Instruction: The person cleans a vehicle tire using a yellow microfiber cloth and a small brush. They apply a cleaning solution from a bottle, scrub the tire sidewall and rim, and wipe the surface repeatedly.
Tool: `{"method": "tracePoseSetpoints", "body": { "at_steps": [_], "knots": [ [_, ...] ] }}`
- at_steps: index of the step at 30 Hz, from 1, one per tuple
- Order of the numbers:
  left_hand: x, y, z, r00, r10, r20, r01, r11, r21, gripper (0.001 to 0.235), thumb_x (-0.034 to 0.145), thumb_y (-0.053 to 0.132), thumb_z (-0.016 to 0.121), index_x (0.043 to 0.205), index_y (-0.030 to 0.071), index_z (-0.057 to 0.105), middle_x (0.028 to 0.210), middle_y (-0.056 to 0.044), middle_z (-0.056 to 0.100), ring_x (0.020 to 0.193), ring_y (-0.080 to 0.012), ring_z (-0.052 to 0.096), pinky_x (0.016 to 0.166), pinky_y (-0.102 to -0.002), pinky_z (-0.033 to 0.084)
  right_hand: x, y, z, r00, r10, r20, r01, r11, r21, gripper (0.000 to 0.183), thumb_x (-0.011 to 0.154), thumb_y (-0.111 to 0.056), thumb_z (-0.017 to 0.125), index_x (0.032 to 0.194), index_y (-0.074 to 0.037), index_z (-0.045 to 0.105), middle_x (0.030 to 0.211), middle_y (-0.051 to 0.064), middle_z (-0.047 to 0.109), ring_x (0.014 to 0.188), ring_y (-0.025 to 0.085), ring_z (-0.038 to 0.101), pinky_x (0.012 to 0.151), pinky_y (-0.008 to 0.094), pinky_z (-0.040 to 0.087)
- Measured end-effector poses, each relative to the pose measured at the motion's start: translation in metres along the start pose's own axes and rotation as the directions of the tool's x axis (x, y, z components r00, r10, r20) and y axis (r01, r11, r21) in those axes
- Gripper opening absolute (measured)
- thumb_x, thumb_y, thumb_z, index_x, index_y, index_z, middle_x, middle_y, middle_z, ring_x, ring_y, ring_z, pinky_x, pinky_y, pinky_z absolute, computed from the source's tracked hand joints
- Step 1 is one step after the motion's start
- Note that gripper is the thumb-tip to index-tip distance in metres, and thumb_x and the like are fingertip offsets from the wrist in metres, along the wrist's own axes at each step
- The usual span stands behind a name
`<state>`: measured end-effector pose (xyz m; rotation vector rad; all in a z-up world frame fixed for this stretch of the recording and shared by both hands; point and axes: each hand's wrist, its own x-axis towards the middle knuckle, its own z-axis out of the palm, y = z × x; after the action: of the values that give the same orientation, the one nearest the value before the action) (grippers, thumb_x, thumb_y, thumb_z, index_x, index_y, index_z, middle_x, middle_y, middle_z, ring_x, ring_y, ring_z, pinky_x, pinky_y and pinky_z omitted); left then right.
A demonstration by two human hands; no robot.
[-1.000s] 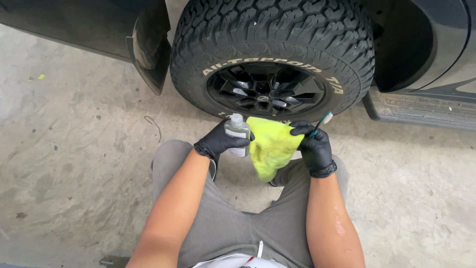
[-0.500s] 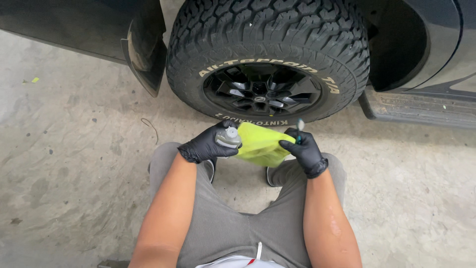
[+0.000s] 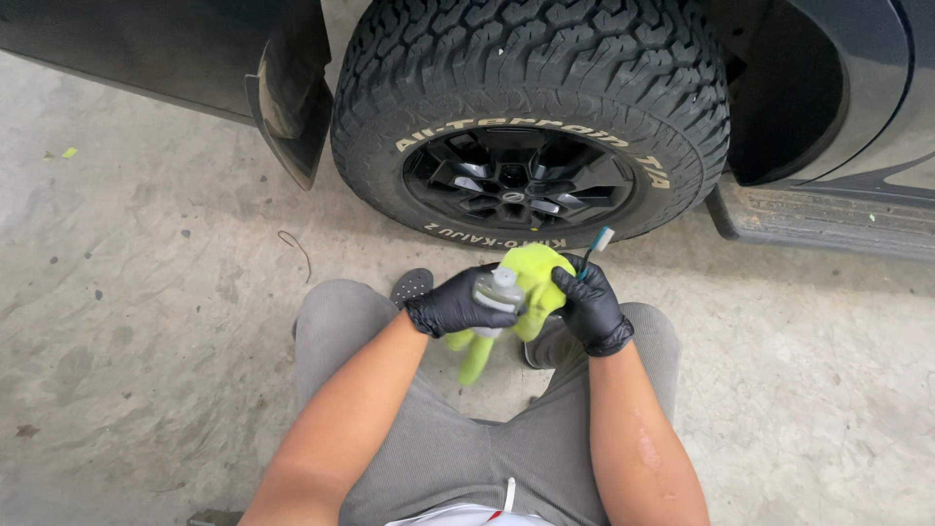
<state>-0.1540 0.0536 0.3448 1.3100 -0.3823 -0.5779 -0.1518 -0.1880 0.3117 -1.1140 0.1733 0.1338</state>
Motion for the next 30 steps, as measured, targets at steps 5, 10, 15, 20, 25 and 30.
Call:
{"method": "tracePoseSetpoints", "body": {
  "at_steps": [5,10,15,20,25,30],
  "knots": [
    [-0.006,0.017,-0.020,0.990,0.013,-0.143,-0.015,1.000,-0.012,0.048,0.063,0.008,0.103,0.103,0.008,0.076,0.095,-0.007,0.081,0.089,-0.0095,0.074,0.087,-0.032,0.061,0.003,-0.012,-0.017,0.998,-0.030,0.057,0.051,0.898,-0.436,0.016,0.099,-0.009,0.069,0.109,0.004,0.071,0.063,0.014,0.063,0.047,0.018,0.063,0.042,0.025,0.049],
    [-0.012,0.007,-0.049,0.987,0.069,-0.148,-0.039,0.980,0.195,0.048,0.066,0.006,0.100,0.106,0.000,0.075,0.099,-0.015,0.082,0.098,-0.0163,0.074,0.099,-0.037,0.056,-0.016,-0.048,0.017,0.993,-0.066,0.100,0.109,0.837,-0.537,0.031,0.091,-0.006,0.079,0.121,-0.004,0.073,0.081,0.008,0.072,0.074,0.012,0.067,0.065,0.024,0.057],
    [-0.016,0.058,-0.024,0.993,0.070,-0.093,-0.054,0.984,0.171,0.053,0.064,0.009,0.101,0.109,0.001,0.074,0.102,-0.011,0.082,0.096,-0.0134,0.074,0.107,-0.035,0.051,-0.019,-0.022,0.059,0.987,-0.120,0.108,0.151,0.926,-0.345,0.045,0.080,0.003,0.086,0.123,-0.005,0.073,0.085,0.008,0.072,0.070,0.010,0.069,0.063,0.021,0.060],
    [-0.010,0.022,-0.026,0.969,0.130,-0.209,-0.126,0.992,0.033,0.097,0.062,0.009,0.104,0.143,-0.003,0.050,0.111,-0.013,0.079,0.108,-0.0188,0.073,0.108,-0.042,0.053,-0.013,0.003,0.067,0.991,-0.053,0.120,0.082,0.966,-0.247,0.015,0.097,-0.008,0.072,0.111,-0.003,0.075,0.071,0.013,0.071,0.065,0.012,0.070,0.055,0.017,0.055],
    [-0.005,0.018,-0.021,0.964,0.139,-0.228,-0.172,0.976,-0.132,0.055,0.064,-0.005,0.099,0.114,-0.003,0.074,0.102,-0.018,0.080,0.095,-0.0225,0.078,0.091,-0.039,0.063,-0.009,0.031,0.061,0.999,-0.041,0.000,0.041,0.997,-0.070,0.004,0.093,-0.003,0.076,0.096,-0.002,0.075,0.068,0.014,0.070,0.058,0.021,0.071,0.045,0.019,0.048],
    [0.006,-0.009,-0.042,0.956,0.192,-0.223,-0.252,0.924,-0.287,0.047,0.071,-0.009,0.092,0.113,-0.005,0.073,0.103,-0.022,0.080,0.095,-0.0271,0.078,0.091,-0.043,0.062,-0.009,-0.006,0.046,0.982,-0.143,0.124,0.173,0.946,-0.274,0.011,0.090,-0.003,0.079,0.099,0.002,0.076,0.087,0.017,0.072,0.077,0.023,0.072,0.059,0.025,0.056]
  ]
}}
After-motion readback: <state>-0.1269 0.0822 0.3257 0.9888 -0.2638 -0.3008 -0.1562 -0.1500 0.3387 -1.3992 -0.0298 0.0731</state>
